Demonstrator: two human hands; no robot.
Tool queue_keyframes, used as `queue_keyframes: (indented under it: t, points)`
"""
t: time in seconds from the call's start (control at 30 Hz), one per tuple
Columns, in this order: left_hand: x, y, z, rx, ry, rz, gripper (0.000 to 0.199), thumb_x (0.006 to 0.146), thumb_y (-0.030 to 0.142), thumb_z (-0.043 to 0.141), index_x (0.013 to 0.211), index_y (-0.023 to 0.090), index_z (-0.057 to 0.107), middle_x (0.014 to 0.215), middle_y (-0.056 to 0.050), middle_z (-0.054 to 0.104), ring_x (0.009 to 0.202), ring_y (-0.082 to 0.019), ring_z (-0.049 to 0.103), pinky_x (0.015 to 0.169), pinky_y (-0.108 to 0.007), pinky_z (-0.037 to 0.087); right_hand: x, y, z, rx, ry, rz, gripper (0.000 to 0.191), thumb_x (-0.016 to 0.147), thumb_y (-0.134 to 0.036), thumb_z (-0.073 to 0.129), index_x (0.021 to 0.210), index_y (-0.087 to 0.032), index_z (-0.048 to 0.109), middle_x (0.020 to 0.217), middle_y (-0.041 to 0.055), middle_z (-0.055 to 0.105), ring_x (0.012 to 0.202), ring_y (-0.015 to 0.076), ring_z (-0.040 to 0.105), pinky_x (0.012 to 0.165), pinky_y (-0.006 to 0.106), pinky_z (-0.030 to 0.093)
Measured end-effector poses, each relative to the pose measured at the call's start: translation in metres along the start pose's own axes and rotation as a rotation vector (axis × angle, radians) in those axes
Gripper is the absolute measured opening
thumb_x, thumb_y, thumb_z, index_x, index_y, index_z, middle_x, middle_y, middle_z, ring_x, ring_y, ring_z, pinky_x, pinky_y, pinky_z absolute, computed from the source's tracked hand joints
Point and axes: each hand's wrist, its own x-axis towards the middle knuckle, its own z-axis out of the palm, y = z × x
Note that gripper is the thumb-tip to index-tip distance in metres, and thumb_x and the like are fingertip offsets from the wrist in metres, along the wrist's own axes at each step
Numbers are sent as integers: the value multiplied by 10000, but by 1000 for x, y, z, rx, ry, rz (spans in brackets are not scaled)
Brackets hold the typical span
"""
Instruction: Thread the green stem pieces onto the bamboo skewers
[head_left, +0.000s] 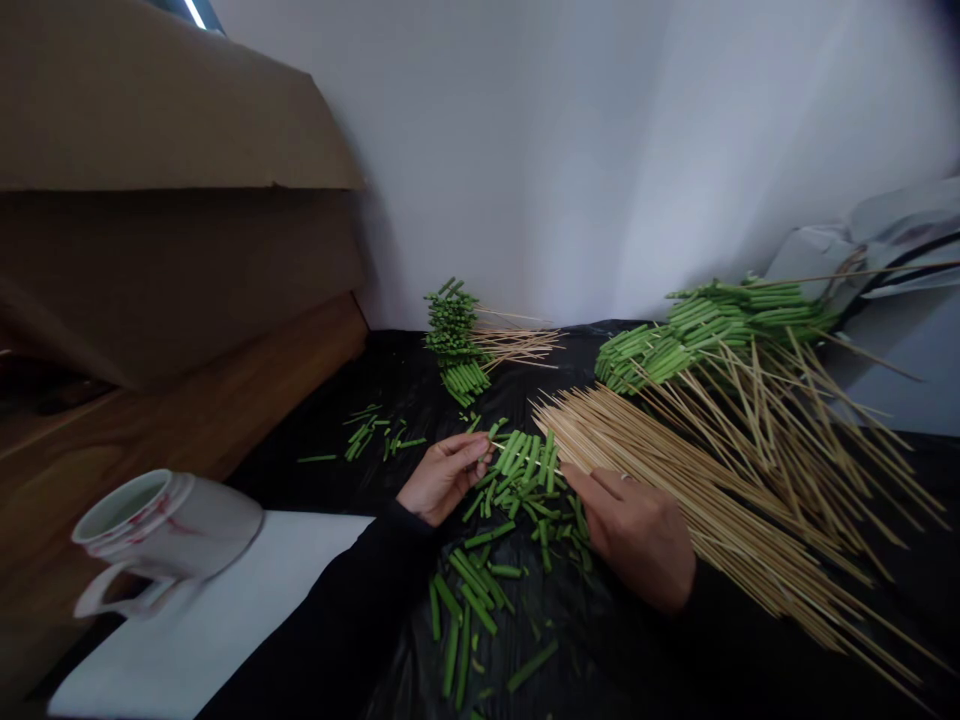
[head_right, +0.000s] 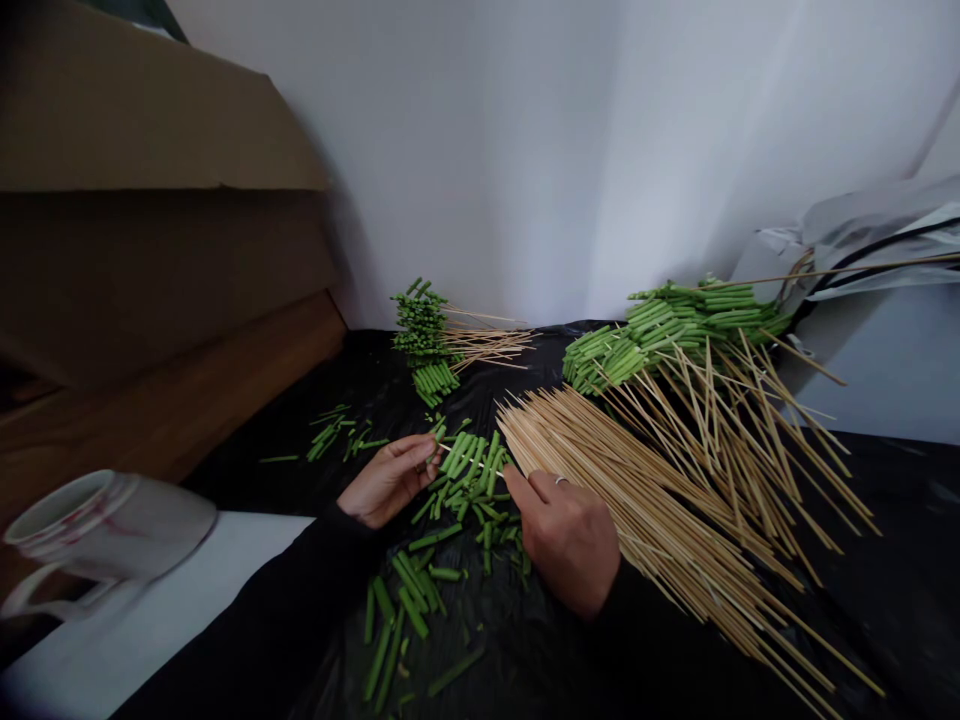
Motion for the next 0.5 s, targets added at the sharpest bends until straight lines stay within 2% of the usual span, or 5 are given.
queue_keyframes:
  t: [0.5]
  points:
    - [-5,2,4,30,-19,19,222,599,170,847,776,111,726,700,-35,682,628,-83,609,589,-165,496,1,-2,0,5,23,-8,319,883,-118,426,1101,-162,656,667,-1,577,547,99,465,533,295,264]
